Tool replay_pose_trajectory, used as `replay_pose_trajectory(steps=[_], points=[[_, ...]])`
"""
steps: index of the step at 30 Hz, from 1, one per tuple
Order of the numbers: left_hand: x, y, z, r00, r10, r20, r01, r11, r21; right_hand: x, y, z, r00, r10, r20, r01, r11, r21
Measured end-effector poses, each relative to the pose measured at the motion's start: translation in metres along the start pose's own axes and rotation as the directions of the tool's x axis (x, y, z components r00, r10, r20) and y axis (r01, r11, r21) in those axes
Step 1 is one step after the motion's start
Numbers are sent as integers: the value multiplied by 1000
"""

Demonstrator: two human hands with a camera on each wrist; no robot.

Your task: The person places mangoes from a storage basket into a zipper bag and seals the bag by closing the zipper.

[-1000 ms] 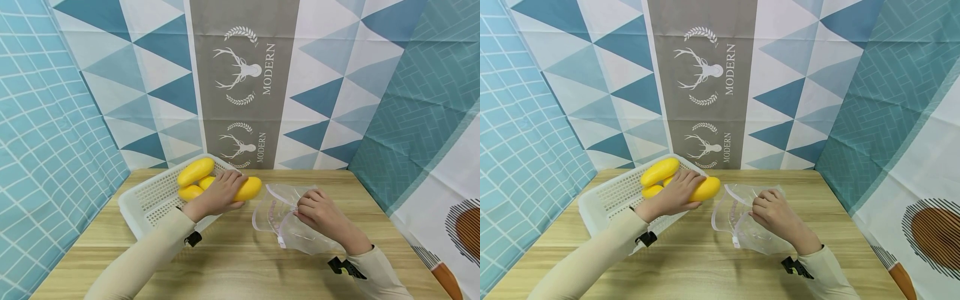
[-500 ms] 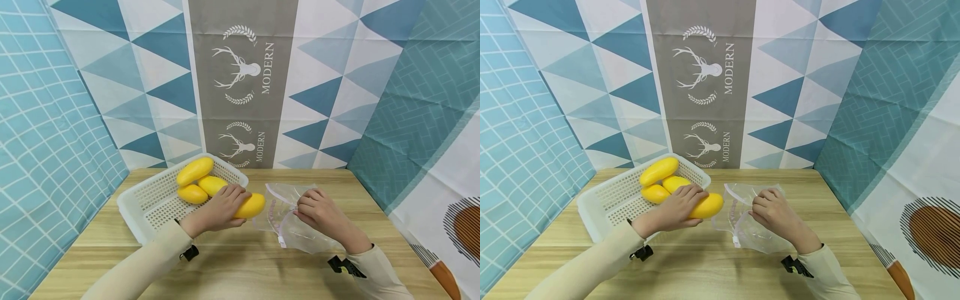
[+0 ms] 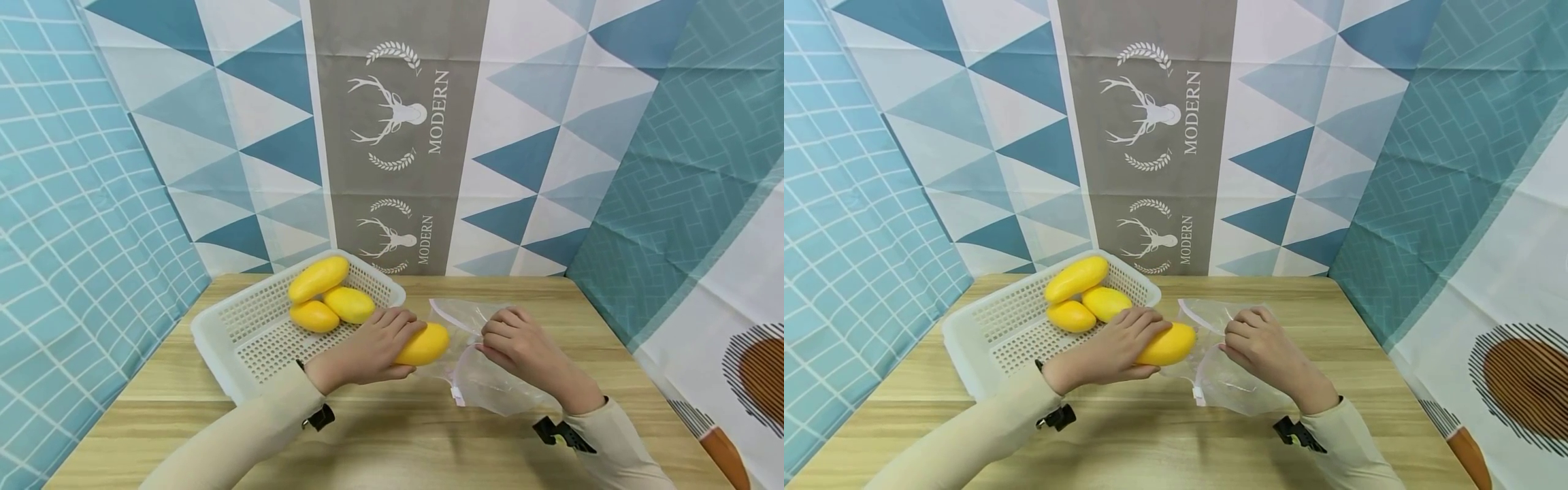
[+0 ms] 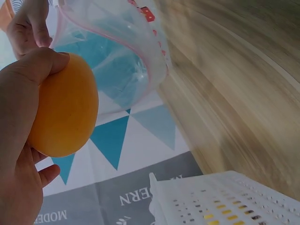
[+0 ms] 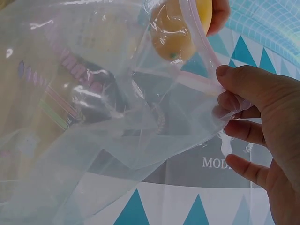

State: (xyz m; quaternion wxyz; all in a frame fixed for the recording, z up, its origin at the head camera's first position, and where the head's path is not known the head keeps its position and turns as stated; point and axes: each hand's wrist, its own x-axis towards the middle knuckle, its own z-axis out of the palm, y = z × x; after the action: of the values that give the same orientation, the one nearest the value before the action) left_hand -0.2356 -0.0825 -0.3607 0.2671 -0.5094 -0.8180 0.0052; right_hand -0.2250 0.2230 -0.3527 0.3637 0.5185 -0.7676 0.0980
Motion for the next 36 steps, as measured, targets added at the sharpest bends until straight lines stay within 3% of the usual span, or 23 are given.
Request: replay_pose_trajectory(steps=[7,14,28,36], points=[[8,4,1,1000,15,18,-16,999,30,3,-3,0,1000,-1,-9,1,1000,10],[14,10,0,999,24,30,-24,1000,4,6,-4,-2,1000,-3,-8,3,1000,15],[20,18,3,997,46,66,-50,997,65,11,-8,-6,1000,-19,-19,19,999,30],[22,25,13,998,54,41,-59,990,127,13,-8,-4,997,-52,-63,55,998,34]])
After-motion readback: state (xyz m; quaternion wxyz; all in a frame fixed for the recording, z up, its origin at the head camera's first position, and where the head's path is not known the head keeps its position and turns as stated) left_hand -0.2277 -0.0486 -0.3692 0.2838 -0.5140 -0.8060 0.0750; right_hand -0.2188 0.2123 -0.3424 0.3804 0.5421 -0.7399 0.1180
